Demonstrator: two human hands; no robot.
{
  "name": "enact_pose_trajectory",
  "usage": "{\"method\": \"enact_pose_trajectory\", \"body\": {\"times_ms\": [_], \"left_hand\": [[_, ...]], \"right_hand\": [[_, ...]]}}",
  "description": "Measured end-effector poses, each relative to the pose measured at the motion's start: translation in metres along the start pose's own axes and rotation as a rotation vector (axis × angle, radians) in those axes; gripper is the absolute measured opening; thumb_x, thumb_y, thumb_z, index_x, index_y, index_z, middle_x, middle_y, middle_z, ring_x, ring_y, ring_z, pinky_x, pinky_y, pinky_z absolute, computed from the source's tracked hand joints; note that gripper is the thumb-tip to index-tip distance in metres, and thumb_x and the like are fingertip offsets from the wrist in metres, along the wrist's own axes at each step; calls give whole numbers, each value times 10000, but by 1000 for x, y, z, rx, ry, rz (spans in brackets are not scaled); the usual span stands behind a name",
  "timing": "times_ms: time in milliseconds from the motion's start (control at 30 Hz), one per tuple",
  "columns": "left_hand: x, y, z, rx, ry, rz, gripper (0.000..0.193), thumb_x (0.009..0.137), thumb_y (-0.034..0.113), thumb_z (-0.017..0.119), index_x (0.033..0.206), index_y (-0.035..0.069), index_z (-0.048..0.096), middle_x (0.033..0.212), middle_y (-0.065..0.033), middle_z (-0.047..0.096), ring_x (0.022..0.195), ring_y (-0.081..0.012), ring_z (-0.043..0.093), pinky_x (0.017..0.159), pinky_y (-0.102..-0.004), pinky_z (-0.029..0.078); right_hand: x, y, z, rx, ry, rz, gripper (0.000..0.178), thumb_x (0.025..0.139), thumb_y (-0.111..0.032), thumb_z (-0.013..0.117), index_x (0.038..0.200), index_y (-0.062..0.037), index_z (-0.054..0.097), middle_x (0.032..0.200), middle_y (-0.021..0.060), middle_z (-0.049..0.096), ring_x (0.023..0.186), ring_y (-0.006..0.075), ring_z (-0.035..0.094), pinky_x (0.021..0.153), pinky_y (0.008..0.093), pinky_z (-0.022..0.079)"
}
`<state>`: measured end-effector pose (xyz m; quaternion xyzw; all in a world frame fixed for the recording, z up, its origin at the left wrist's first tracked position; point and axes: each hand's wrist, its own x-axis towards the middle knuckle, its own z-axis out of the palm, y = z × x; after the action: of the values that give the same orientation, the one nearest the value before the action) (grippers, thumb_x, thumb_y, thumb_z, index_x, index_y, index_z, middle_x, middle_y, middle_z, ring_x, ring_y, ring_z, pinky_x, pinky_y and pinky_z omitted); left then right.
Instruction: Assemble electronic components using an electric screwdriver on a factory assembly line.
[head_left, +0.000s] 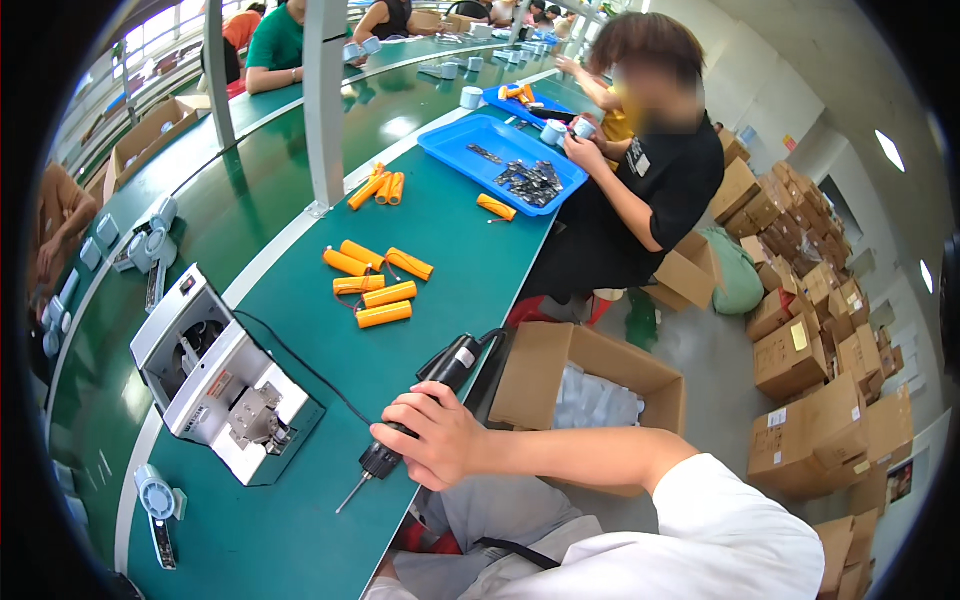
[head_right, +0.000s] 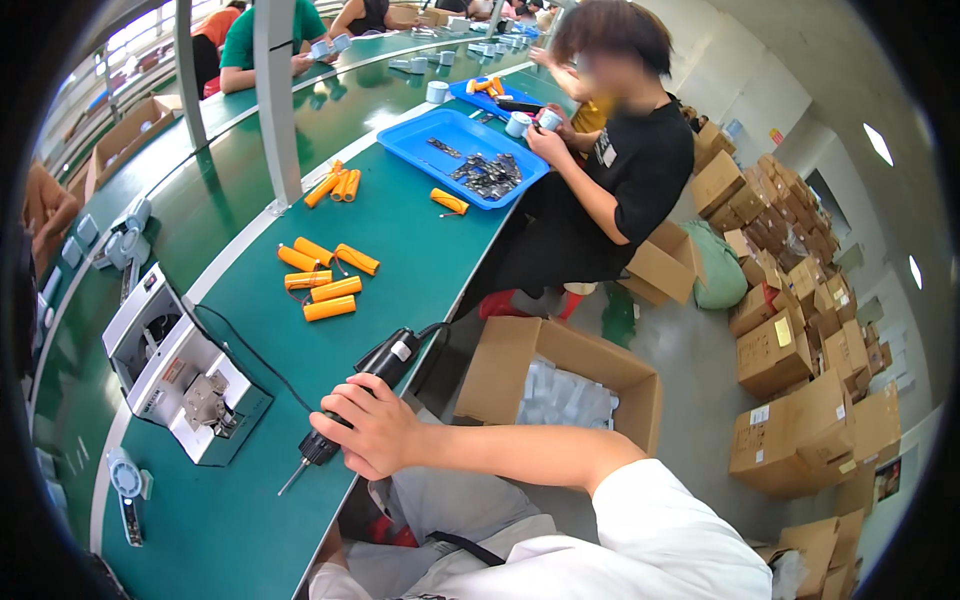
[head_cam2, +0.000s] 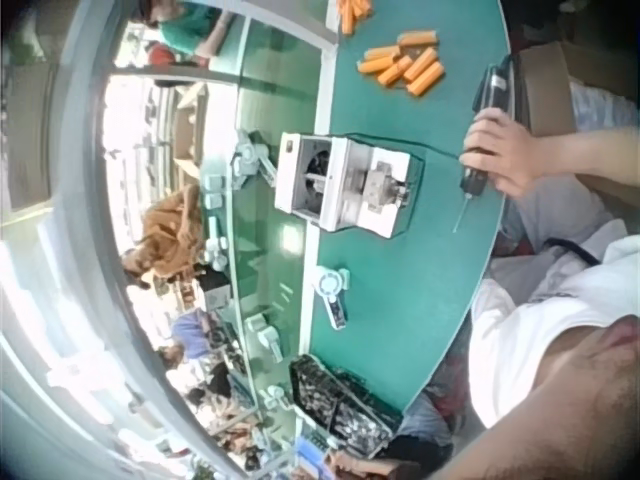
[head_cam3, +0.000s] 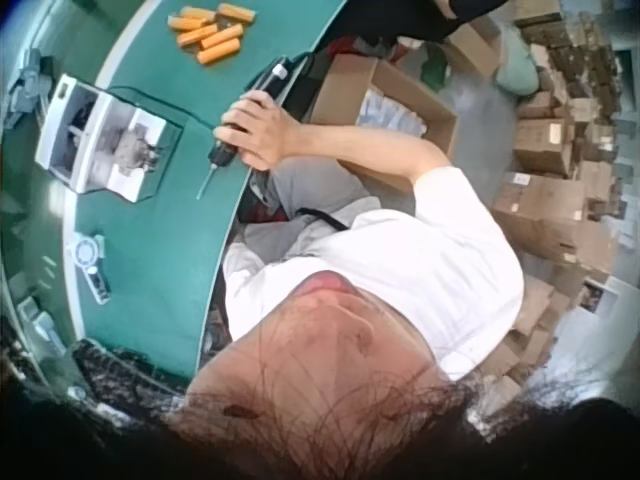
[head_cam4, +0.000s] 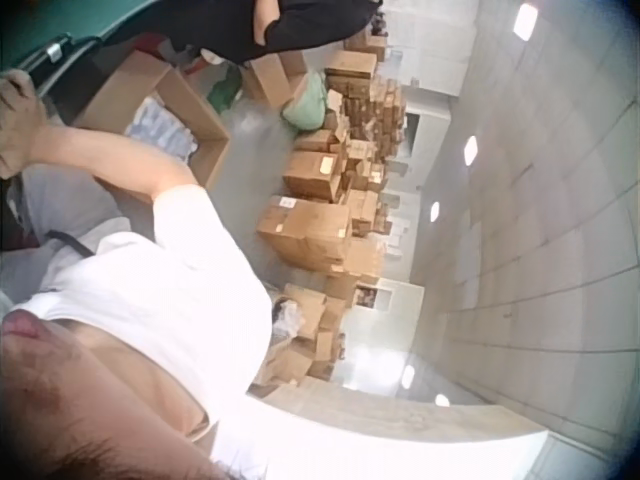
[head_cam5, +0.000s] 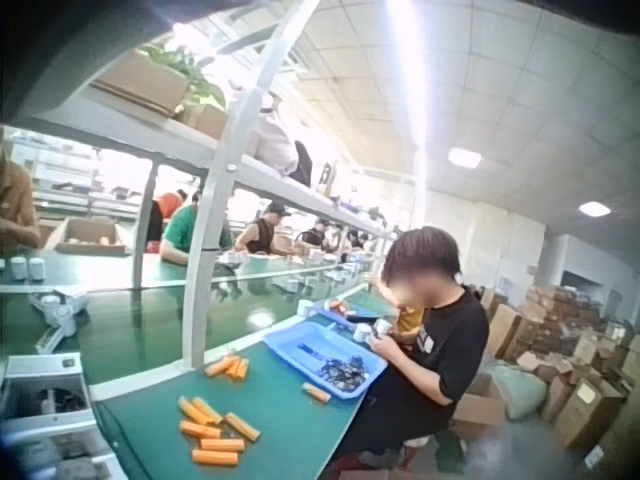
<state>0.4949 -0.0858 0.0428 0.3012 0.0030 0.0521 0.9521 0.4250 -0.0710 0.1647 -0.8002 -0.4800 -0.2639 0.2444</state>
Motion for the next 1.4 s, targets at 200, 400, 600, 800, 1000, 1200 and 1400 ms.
{"method": "enact_pose_trajectory", "body": {"times_ms": [200, 400, 600, 800, 1000, 1200, 1400], "left_hand": [[-30, 18, -17, 52, 57, -24, 333, 927, 272, 656, 1188, 67, 682, 1073, -151, 719, 1022, -265, 680, 933, -424, 515], [-137, 79, -78, 229, 334, -27, 328, 930, 267, 654, 1189, 67, 684, 1074, -151, 721, 1024, -264, 681, 936, -424, 515], [-254, 67, -147, 1226, 125, -554, 224, 995, 121, 588, 1138, -25, 680, 950, -85, 731, 887, -141, 668, 831, -276, 523], [-323, 87, -91, 819, 407, -385, 160, 1031, 145, 551, 1009, 19, 647, 1046, -101, 709, 936, -178, 672, 880, -310, 534], [-344, 91, -45, 622, 771, -266, 166, 1026, 154, 528, 1043, 33, 641, 1024, -108, 704, 930, -199, 682, 875, -322, 545], [-321, 75, -8, 599, 661, -238, 172, 1028, 160, 529, 1067, 26, 630, 1047, -119, 692, 955, -208, 671, 892, -332, 535], [-297, 75, 22, 540, 508, -238, 187, 1030, 149, 543, 1138, 16, 619, 1061, -119, 691, 956, -197, 679, 888, -312, 534]], "right_hand": [[-3, -6, 6, 59, 26, -22, 609, 608, -288, 596, 1178, -73, 611, 1103, 107, 573, 1031, 284, 574, 990, 465, 383], [-7, 12, -1, 34, 14, 0, 639, 594, -322, 652, 1194, -112, 580, 1101, 101, 564, 1065, 287, 560, 1003, 493, 377], [-5, 14, -5, 150, 39, -22, 475, 697, -226, 679, 1136, -69, 592, 1027, 127, 560, 1071, 309, 535, 1037, 475, 356], [0, 29, -14, 338, 8, -77, 474, 732, -149, 708, 1195, -101, 620, 1160, 135, 567, 1163, 311, 538, 1041, 445, 385], [-13, 43, -30, 245, -26, -1, 503, 803, -237, 771, 1251, -93, 597, 1252, 140, 517, 1230, 324, 492, 1062, 452, 425], [-14, 57, -33, 190, -134, -31, 415, 836, -302, 766, 1169, -92, 637, 1170, 122, 582, 1217, 317, 499, 1093, 456, 389], [-8, 64, -33, 75, -189, -138, 286, 849, -252, 732, 1068, -106, 620, 1113, 108, 595, 1180, 298, 521, 1070, 452, 372]]}}
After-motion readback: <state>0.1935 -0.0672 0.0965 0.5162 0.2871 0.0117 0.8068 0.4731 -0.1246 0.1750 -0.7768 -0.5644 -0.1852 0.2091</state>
